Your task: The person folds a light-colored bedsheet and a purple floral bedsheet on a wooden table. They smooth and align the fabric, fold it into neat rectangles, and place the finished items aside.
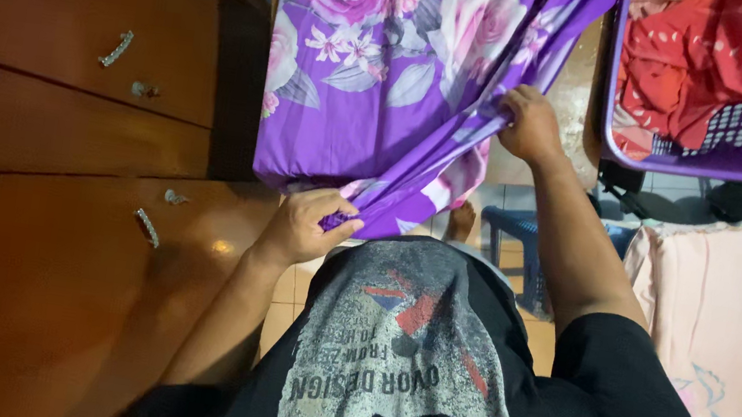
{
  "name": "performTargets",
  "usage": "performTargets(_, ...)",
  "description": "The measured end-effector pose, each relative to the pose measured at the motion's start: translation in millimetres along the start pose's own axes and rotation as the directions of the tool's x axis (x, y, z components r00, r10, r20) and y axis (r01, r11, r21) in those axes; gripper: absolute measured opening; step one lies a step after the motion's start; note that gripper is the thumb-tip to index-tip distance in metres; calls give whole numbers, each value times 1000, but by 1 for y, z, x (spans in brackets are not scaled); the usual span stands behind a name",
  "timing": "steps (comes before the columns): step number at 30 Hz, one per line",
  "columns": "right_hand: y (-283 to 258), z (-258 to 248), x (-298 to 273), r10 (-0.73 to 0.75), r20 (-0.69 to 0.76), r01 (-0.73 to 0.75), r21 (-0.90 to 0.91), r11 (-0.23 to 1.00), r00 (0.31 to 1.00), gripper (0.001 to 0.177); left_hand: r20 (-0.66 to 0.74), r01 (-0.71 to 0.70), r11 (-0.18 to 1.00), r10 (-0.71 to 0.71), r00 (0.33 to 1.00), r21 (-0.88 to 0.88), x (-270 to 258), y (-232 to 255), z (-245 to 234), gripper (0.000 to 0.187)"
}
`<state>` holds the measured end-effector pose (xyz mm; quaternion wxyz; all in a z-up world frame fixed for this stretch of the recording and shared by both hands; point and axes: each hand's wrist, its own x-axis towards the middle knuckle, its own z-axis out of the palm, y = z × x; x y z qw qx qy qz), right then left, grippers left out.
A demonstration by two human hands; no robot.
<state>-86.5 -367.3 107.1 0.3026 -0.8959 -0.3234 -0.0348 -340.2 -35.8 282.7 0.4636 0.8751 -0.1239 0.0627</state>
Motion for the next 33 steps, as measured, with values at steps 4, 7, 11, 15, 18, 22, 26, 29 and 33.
performTargets(4,38,-20,5,31,-38,-35,-132,991,999,11,-81,-39,999,41,996,24,-8,8,-5,18)
performTargets(7,47,-20,-15,205,47,-196,-144,970,978,13,-149,50,998,-44,988,37,-15,2,-20,15)
performTargets(11,22,7,-63,314,240,-332,35,943,919,20,-357,227,968,-176,917,106,-27,-5,-58,12)
performTargets(15,-15,36,-133,287,734,-514,96,853,615,30,-471,335,910,-190,862,245,-43,-3,-79,14)
performTargets(18,-23,43,-158,80,593,-315,304,899,801,39,-484,351,889,-179,856,293,-46,-13,-78,13)
performTargets(22,-1,35,-151,35,269,-51,52,997,963,25,-525,289,928,-130,841,233,-42,-38,-74,20)
performTargets(26,22,19,-121,441,237,-458,22,888,866,19,-644,252,968,-190,741,5,-25,-51,-78,28)
performTargets(29,0,19,-86,351,173,-381,193,904,920,24,-532,320,946,-243,811,56,7,-41,-66,28)
performTargets(33,-81,20,-38,-83,354,-13,260,966,932,34,-85,354,915,-344,935,195,51,0,14,74)
